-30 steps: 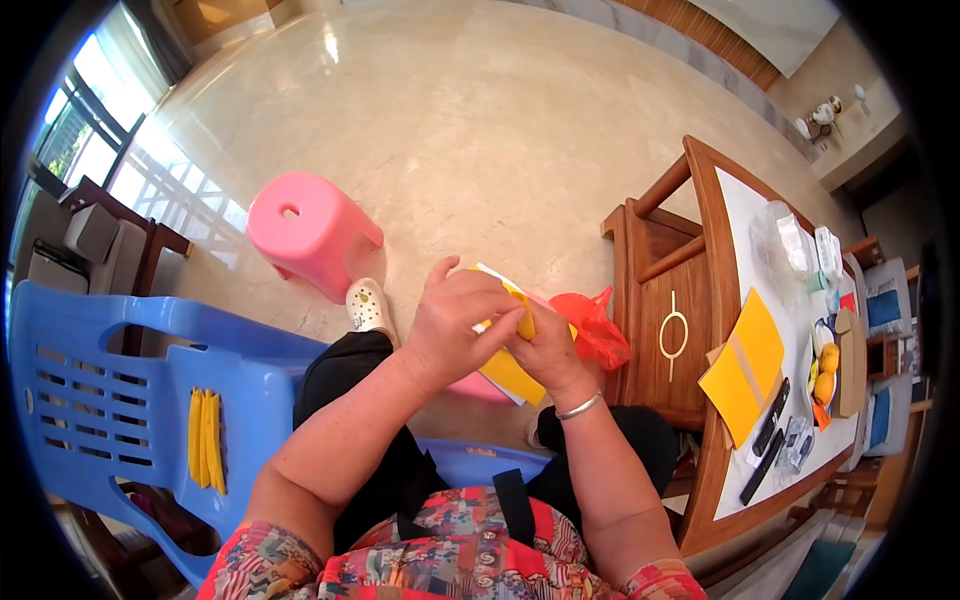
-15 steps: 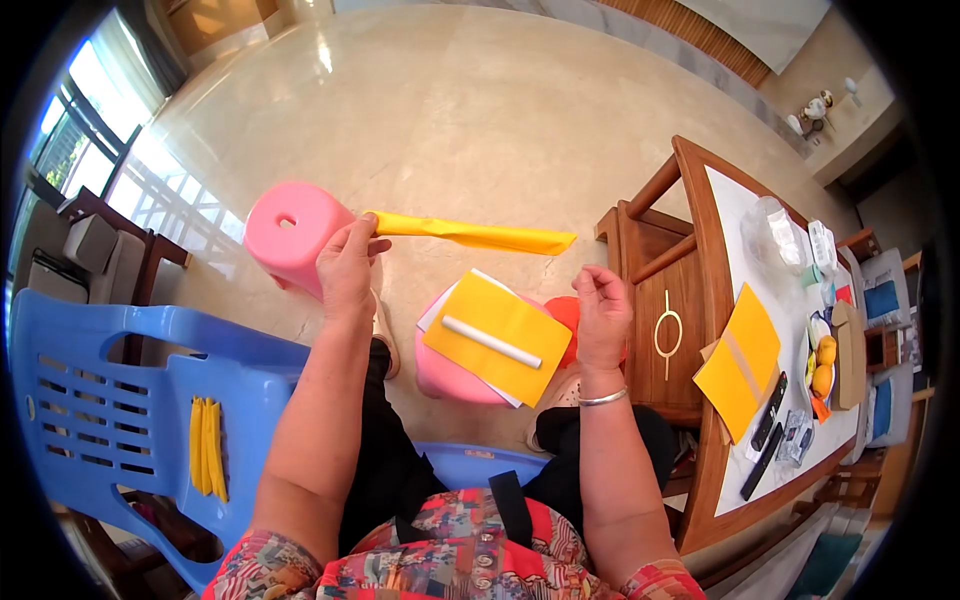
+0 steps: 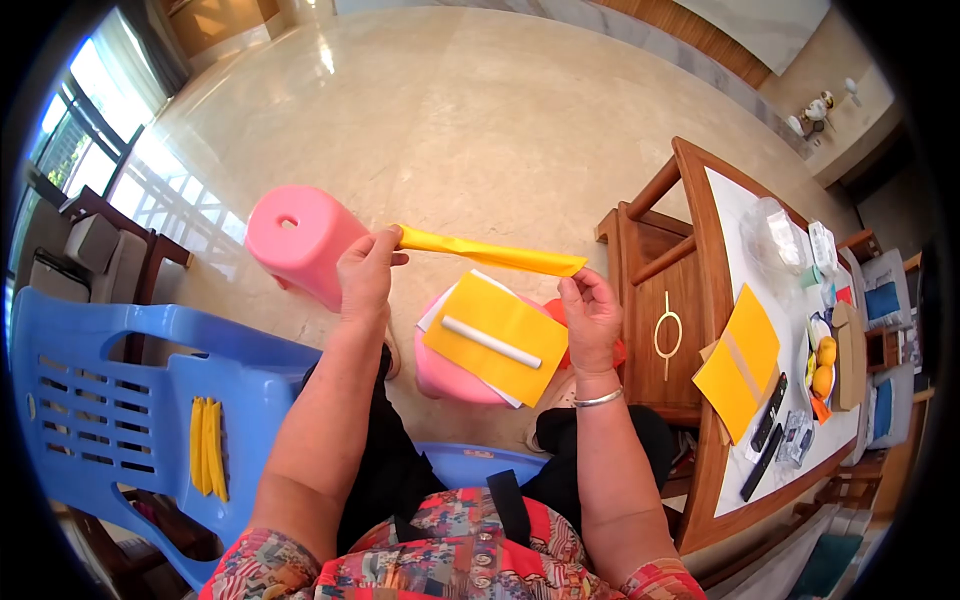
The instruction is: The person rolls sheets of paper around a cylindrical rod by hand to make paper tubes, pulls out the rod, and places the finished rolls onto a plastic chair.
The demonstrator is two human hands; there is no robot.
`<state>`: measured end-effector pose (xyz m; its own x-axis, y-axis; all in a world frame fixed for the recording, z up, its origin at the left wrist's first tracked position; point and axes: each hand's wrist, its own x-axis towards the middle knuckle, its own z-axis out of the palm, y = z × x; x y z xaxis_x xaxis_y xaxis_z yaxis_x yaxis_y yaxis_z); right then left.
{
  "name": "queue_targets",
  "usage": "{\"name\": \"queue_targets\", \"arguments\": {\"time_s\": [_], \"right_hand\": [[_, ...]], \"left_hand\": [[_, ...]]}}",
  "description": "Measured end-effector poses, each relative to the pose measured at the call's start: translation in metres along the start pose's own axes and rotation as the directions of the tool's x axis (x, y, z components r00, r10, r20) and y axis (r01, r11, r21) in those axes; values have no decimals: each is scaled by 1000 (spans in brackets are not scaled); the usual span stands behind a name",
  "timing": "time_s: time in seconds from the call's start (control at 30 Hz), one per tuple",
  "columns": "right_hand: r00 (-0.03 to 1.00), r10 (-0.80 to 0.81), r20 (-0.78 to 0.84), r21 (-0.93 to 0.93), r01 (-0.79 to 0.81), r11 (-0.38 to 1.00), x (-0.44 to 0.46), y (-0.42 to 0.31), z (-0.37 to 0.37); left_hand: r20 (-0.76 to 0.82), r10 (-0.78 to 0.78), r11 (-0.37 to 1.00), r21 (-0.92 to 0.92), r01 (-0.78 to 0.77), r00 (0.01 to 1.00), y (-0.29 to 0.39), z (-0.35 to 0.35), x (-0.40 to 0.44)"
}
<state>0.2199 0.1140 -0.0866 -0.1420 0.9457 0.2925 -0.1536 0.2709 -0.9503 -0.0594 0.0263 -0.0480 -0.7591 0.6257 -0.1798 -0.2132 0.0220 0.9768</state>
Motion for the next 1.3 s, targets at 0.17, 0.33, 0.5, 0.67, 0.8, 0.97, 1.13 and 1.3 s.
{"name": "queue_targets", "arguments": {"time_s": [0.17, 0.33, 0.5, 0.67, 0.8, 0.97, 1.13, 1.3], "right_hand": [[992, 125, 2, 159, -124, 980, -4, -4, 0], [979, 203, -17, 180, -197, 964, -5, -4, 2], [951, 309, -34, 235, -293, 927, -3, -2, 0], [860, 503, -80, 344, -450, 824, 3, -4, -6], [782, 622, -46, 373, -564, 736, 9, 0, -19], [713, 701, -3, 356, -655, 667, 14, 2, -34], [727, 687, -11, 362, -637, 680, 14, 0, -32], [732, 680, -42, 359, -624, 694, 14, 1, -32]], "left_hand": [[-13, 15, 999, -31, -15, 1000, -1, 1, -3], [8, 86, 995, -49, -85, 996, -10, -1, 3], [72, 118, 988, -108, -110, 990, 0, 6, -5], [208, 353, 903, 178, -390, 912, -9, 2, -2], [368, 565, 635, 378, -674, 739, 8, -2, -11], [409, 518, 727, 252, -639, 751, 14, -2, -15], [442, 476, 735, 274, -620, 760, 20, -4, -19], [492, 415, 730, 322, -602, 766, 28, -6, -22]]}}
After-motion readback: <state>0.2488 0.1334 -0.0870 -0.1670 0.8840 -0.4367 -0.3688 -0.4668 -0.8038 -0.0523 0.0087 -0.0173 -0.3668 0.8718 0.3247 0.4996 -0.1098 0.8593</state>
